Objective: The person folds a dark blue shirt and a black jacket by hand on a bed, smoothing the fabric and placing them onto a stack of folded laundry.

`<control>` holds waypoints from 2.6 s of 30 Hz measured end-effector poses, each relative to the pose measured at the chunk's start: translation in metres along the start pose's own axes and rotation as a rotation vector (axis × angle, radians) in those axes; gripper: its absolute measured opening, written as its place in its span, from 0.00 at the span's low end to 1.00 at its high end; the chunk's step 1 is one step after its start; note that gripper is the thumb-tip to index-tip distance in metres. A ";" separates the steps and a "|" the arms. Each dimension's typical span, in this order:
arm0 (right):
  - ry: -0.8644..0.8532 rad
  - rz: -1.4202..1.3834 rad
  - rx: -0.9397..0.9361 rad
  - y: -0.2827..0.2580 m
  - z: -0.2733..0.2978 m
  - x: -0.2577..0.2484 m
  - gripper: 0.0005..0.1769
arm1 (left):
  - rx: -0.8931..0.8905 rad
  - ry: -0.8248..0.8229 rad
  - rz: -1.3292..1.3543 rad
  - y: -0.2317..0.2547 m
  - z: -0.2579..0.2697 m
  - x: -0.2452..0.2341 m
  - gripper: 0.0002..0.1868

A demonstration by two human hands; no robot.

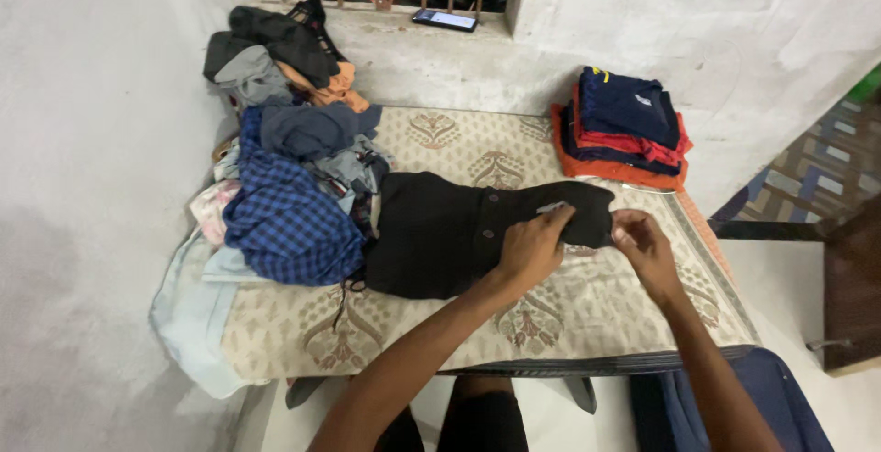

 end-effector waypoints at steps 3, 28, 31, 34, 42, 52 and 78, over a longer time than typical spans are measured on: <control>-0.223 0.318 -0.326 -0.012 0.002 0.001 0.52 | 0.042 -0.098 -0.064 0.015 0.007 -0.003 0.30; -0.124 0.773 -0.438 -0.040 0.037 0.033 0.26 | -0.032 -0.177 -0.567 -0.138 0.130 -0.163 0.52; -0.039 0.708 -0.480 -0.046 0.012 0.037 0.19 | -0.112 -0.195 -0.588 -0.165 0.135 -0.155 0.46; 0.001 0.656 -0.548 -0.056 -0.022 0.041 0.15 | -0.129 -0.091 -0.650 -0.187 0.135 -0.146 0.35; 0.015 0.782 -0.625 -0.058 -0.073 0.028 0.08 | -0.249 0.202 -0.193 -0.190 0.099 -0.204 0.19; 0.147 0.693 -0.510 -0.083 -0.052 -0.029 0.10 | -0.245 0.277 0.575 -0.148 0.034 -0.260 0.11; 0.230 0.372 -0.027 -0.096 0.038 -0.059 0.10 | -0.409 0.221 0.504 -0.062 0.083 -0.281 0.09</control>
Point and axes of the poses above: each hand's wrist, its own z-axis away from the middle knuckle, its own x-axis out of the palm, y = z × x, the point moved 2 cm from there along -z, towards the middle knuckle, and after that the axes turned 13 degrees about -x, right-handed, at the moved point
